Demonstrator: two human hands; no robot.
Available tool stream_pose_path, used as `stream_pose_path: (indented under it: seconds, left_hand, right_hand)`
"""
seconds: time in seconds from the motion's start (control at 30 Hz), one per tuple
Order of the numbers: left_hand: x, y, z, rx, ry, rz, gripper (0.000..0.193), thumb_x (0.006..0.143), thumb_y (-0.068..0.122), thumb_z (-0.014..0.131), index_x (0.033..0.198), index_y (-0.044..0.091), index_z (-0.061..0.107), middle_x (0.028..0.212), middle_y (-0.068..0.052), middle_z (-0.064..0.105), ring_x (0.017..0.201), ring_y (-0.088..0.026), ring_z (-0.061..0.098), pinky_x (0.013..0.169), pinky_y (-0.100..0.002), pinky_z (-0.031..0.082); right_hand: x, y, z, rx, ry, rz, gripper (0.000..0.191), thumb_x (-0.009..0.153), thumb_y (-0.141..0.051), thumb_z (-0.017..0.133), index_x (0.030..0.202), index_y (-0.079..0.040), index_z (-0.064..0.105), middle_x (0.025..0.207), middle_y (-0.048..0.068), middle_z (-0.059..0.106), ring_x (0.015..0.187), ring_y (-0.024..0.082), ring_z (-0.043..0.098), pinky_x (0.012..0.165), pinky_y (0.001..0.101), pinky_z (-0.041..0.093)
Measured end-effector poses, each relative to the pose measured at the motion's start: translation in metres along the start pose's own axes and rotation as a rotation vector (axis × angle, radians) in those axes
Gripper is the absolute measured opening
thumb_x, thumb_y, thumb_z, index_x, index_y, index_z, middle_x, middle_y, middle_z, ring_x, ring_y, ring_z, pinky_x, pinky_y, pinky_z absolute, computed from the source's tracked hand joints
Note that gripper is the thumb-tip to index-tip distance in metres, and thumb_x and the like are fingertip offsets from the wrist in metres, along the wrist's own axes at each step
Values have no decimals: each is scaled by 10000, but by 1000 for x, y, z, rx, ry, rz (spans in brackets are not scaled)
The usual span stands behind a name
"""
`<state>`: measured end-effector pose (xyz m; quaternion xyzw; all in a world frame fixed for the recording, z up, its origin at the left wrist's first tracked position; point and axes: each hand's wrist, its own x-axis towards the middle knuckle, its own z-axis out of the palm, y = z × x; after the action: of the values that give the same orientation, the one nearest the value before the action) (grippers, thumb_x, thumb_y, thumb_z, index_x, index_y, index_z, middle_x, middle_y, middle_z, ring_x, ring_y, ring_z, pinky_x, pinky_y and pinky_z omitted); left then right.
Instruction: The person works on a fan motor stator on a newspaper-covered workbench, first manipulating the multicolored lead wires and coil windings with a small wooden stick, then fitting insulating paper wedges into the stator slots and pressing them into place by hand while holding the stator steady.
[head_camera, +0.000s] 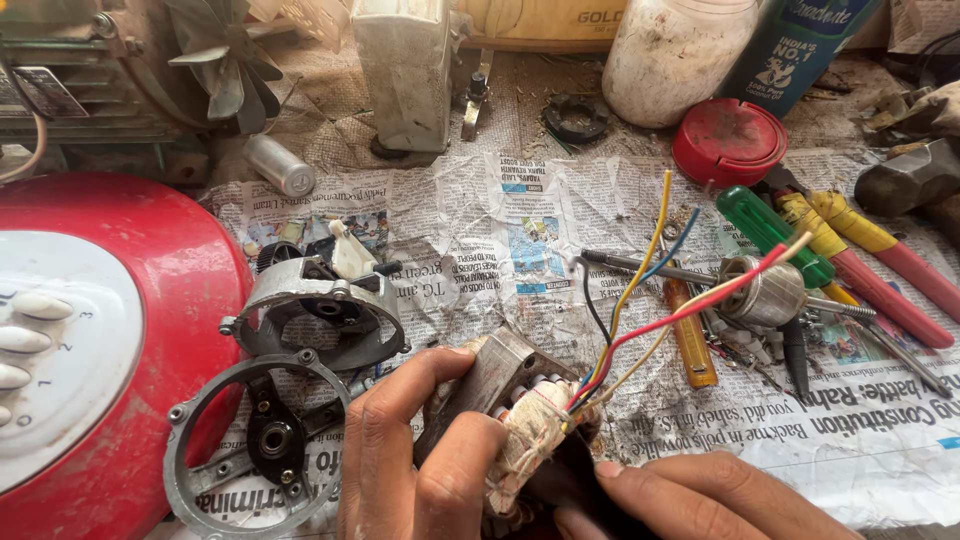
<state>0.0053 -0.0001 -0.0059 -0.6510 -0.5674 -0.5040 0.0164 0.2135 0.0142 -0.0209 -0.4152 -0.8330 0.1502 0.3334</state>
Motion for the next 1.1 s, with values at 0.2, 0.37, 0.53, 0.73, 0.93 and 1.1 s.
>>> stream_pose_path:
  seconds: [0.2,0.37,0.53,0.73,0.93,1.1]
  left_hand:
    - [0,2,5,11,49,-21,545,758,281,862,1115,71,508,1182,-218,596,1041,-366,682,890,-517,571]
    - [-2,2,6,-11,46,-54,520,764,253,853,1110,62,514,1186,-233,613,1061,-357,699,891,-489,592]
    - [-1,-1,7,4,52,-28,506,772,246,830,1120,58,515,1212,-233,628,1092,-367,692,934,-499,577]
    - [-1,1,8,4,52,-49,476,766,225,820,1116,76,536,1223,-225,634,1107,-373,700,928,-492,587]
    - [0,3,5,-33,40,-27,582,672,217,839,1149,74,539,1230,-227,623,1137,-384,692,947,-506,592]
    - [4,-2,0,-37,-71,54,608,655,219,860,1167,88,560,1253,-245,619,1196,-416,668,974,-528,579]
  right_hand:
    - [-12,18,-6,51,-138,-55,341,816,-225,804,1151,-183,758,914,-46,763,837,93,735,739,251,586]
    - [-7,12,-4,56,-98,-95,369,790,-220,829,1150,-187,757,874,-59,730,787,76,708,695,239,576]
    - [4,-12,15,-30,164,-4,376,710,-259,952,1037,-218,771,827,-75,701,730,55,676,611,195,567]
    - [17,-23,10,-48,161,0,372,687,-216,940,1021,-214,779,793,-66,677,673,48,683,578,201,537]
    - [22,-29,10,-98,173,63,350,692,-231,954,1009,-228,806,780,-64,679,699,67,665,598,215,556]
    - [26,-31,6,-121,182,35,320,667,-175,905,960,-161,778,802,-12,687,717,108,721,638,239,585]
